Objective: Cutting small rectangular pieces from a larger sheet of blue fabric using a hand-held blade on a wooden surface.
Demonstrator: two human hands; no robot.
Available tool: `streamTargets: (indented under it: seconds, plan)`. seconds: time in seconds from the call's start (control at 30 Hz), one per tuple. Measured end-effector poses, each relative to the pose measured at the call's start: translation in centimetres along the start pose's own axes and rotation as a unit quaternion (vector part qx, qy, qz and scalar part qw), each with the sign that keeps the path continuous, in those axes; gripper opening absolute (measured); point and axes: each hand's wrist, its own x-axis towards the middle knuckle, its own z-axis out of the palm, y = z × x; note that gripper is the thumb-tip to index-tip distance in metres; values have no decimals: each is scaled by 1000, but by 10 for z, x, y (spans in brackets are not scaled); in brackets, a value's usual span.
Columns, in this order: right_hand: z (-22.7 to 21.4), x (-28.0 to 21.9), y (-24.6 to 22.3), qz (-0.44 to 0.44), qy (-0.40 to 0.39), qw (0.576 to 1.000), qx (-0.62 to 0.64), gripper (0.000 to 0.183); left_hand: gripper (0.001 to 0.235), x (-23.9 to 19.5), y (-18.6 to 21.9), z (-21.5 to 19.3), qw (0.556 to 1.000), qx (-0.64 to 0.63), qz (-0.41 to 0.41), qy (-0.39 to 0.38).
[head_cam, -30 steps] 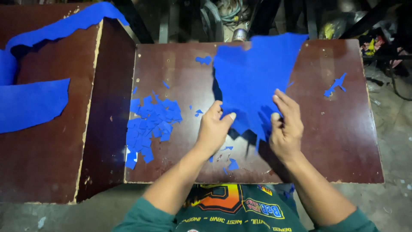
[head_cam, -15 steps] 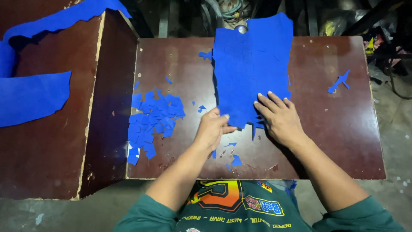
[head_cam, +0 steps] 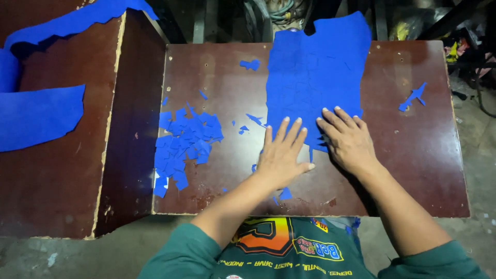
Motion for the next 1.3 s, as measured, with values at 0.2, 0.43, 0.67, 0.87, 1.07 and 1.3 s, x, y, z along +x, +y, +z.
streamTargets:
  seconds: [0.2, 0.43, 0.67, 0.87, 1.07, 1.3]
  plan:
    - [6, -11, 25, 4, 5, 1000, -20, 39, 43, -1, -45, -7, 955, -32, -121, 270]
    - [7, -14, 23, 12, 13, 1000, 7, 38, 40, 16, -45, 12, 966, 39, -133, 220]
    - [3, -12, 19, 8, 22, 1000, 6, 44, 19, 32, -44, 2, 894, -268, -346, 99]
    - [-1, -12, 18, 13, 22, 1000, 11, 47, 51, 29, -32, -27, 822, -387, -407, 89]
    - [-1, -14, 18, 17, 26, 1000, 5, 47, 46, 23, -28, -13, 912, -268, -301, 76]
    - [-3, -13, 18, 9, 43, 999, 10, 47, 8, 21, -47, 20, 954, -159, -198, 162]
